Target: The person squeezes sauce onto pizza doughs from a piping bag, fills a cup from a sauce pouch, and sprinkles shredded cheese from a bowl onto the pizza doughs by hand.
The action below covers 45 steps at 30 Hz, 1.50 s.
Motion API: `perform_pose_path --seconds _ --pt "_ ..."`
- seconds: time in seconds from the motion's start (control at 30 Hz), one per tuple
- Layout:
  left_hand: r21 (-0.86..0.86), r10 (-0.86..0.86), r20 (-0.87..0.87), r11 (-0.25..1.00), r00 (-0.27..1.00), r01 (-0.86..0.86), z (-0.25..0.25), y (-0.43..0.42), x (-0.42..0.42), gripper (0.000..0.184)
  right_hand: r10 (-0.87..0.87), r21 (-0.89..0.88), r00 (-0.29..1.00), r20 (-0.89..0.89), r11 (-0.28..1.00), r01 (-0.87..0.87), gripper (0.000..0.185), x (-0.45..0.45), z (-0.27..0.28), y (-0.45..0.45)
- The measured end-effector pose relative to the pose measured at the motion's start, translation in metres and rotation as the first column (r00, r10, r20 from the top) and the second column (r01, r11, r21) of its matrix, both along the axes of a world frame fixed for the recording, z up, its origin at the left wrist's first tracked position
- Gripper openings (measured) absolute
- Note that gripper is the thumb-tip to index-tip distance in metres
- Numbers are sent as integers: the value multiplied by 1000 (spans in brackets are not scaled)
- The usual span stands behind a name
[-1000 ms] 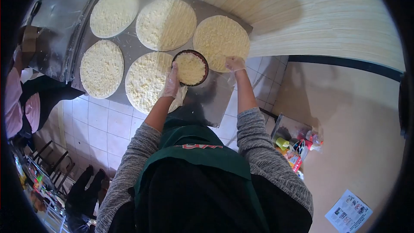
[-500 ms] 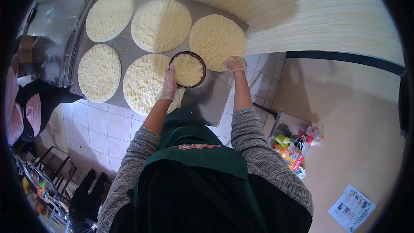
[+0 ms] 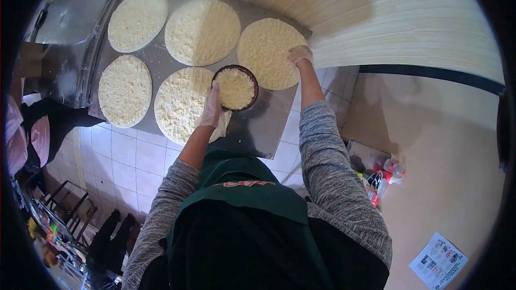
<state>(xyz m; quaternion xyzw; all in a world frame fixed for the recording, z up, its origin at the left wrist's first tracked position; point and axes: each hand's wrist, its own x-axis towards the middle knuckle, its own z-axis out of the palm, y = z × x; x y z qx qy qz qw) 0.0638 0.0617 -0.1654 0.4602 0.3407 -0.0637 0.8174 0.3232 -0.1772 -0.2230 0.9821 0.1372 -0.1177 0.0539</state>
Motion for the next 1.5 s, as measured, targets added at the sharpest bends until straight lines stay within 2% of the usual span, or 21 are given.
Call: perform_pose_path --seconds 0.07,0.1,0.17,0.2,0.27,0.33,0.37,0.43,0.47,0.6,0.67,0.73,0.87,0.97,1.0,1.03,1.17,1.23,1.33,1.43,1.5 --pt "-8 -62 -45 998 997 61 -18 0 -1 72 267 -367 957 -113 884 -290 21 0 4 11" --pt "-8 -61 -44 998 997 61 -24 -1 0 72 267 -368 957 -112 884 -290 21 -1 3 10" --pt "54 -22 -35 998 999 24 -34 -2 -1 79 -104 65 994 19 993 102 24 -7 -1 8" --pt "55 -21 -34 998 999 23 -36 -3 -1 79 -102 66 995 20 993 101 24 -13 6 13" --pt "59 -30 -7 998 1000 30 -38 -7 1 78 -179 230 956 -234 945 233 25 -41 41 36" --pt "121 -60 10 991 998 59 -47 -12 4 77 35 553 939 -341 815 171 24 -100 93 73" --pt "183 -93 27 979 995 87 -50 -15 6 77 128 516 864 -487 841 166 24 -124 112 92" --pt "207 -129 23 971 991 122 -50 -22 8 76 307 430 951 21 856 -286 28 -173 120 114" --pt "234 -157 19 961 987 148 -49 -25 11 76 302 427 953 24 859 -283 28 -180 119 114" --pt "123 -223 -19 967 975 224 -25 -29 13 76 285 523 935 -211 841 -139 33 -181 100 100" --pt "352 -186 -79 914 979 202 -28 -35 12 76 138 666 812 -568 657 354 29 -166 105 79" --pt "308 -184 -18 934 983 180 -32 -38 15 76 138 642 627 -766 160 749 23 -148 83 46" --pt "295 -137 -82 943 987 156 -19 -37 17 75 -193 582 585 -788 76 810 21 -92 39 -16" --pt "190 -106 -18 976 994 108 -47 -31 13 74 -231 758 760 -608 116 642 15 -51 -9 -47" --pt "190 -105 -22 976 994 108 -48 -30 10 74 -314 574 811 -494 582 575 17 -32 -19 -60" --pt "202 -114 -7 973 994 113 -48 -28 8 73 -321 210 876 -359 887 411 20 -23 -22 -66" --pt "222 -78 -38 971 996 85 -54 -27 3 70 -216 24 908 -360 971 240 23 -41 -26 -79" --pt "158 -68 -57 984 996 76 -46 -28 4 70 -158 2 984 -86 987 159 25 -56 -22 -78" --pt "100 -66 -48 992 997 71 -33 -28 3 70 -185 -184 940 -287 974 135 26 -37 -3 -74" --pt "129 -75 -41 988 996 80 -35 -26 1 73 -324 32 884 -337 934 355 32 -12 -21 -82" --pt "153 -71 -64 985 995 80 -39 -26 1 77 -248 24 946 -210 966 258 31 0 -5 -73"
